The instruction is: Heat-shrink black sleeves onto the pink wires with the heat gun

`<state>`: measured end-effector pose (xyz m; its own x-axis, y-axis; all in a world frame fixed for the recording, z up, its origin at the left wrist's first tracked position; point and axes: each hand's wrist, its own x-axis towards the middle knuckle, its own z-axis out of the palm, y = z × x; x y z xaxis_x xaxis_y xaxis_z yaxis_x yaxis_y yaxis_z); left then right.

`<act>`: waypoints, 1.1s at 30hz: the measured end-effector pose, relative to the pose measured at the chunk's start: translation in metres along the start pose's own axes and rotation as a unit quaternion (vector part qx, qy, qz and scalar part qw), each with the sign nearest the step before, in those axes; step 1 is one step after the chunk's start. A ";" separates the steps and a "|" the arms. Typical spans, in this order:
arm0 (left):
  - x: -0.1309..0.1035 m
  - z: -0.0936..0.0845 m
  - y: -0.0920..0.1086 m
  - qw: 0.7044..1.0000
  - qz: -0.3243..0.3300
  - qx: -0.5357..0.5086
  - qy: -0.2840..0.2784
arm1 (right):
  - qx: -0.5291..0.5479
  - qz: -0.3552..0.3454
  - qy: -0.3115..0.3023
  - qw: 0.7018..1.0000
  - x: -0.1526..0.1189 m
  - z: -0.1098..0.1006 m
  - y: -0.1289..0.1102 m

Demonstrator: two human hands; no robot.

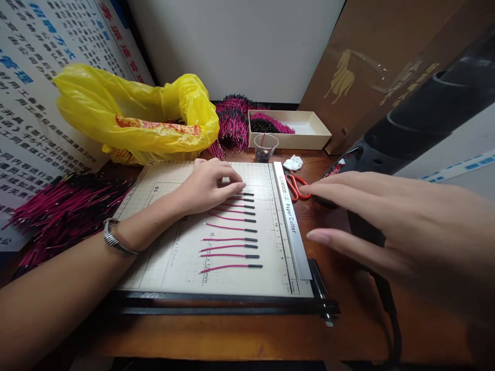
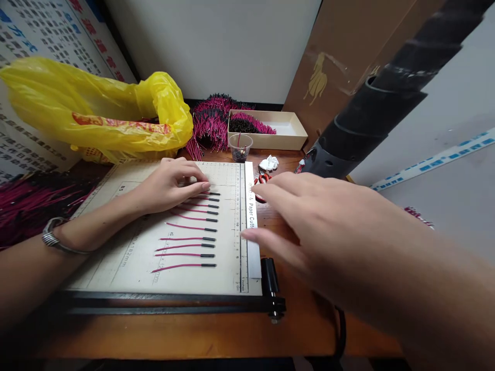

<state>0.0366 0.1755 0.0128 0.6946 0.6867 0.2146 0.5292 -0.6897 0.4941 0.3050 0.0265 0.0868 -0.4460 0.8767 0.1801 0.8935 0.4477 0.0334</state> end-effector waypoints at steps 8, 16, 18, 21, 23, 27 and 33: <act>0.001 0.002 -0.007 0.998 -0.027 0.030 0.048 | -0.027 0.407 0.105 0.907 -0.048 0.042 -0.018; -0.002 0.000 -0.008 0.996 -0.039 0.050 0.063 | -0.005 0.435 0.046 0.899 -0.043 0.053 -0.032; -0.002 -0.001 -0.007 0.996 -0.042 0.051 0.064 | -0.006 0.443 0.049 0.895 -0.040 0.051 -0.030; -0.002 -0.001 -0.007 0.996 -0.043 0.052 0.066 | -0.007 0.443 0.059 0.894 -0.039 0.053 -0.026; -0.002 -0.001 -0.007 0.995 -0.044 0.053 0.067 | -0.005 0.442 0.072 0.894 -0.040 0.057 -0.024; -0.004 -0.002 -0.007 0.995 -0.048 0.053 0.066 | 0.008 0.450 0.076 0.890 -0.044 0.064 -0.026; -0.003 -0.004 -0.008 0.995 -0.066 0.047 0.061 | 0.026 0.432 0.061 0.899 -0.050 0.071 -0.024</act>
<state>0.0284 0.1792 0.0117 0.5552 0.7911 0.2566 0.6587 -0.6066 0.4451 0.3023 -0.0156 0.0069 0.4255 0.8768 0.2239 0.8990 -0.3811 -0.2159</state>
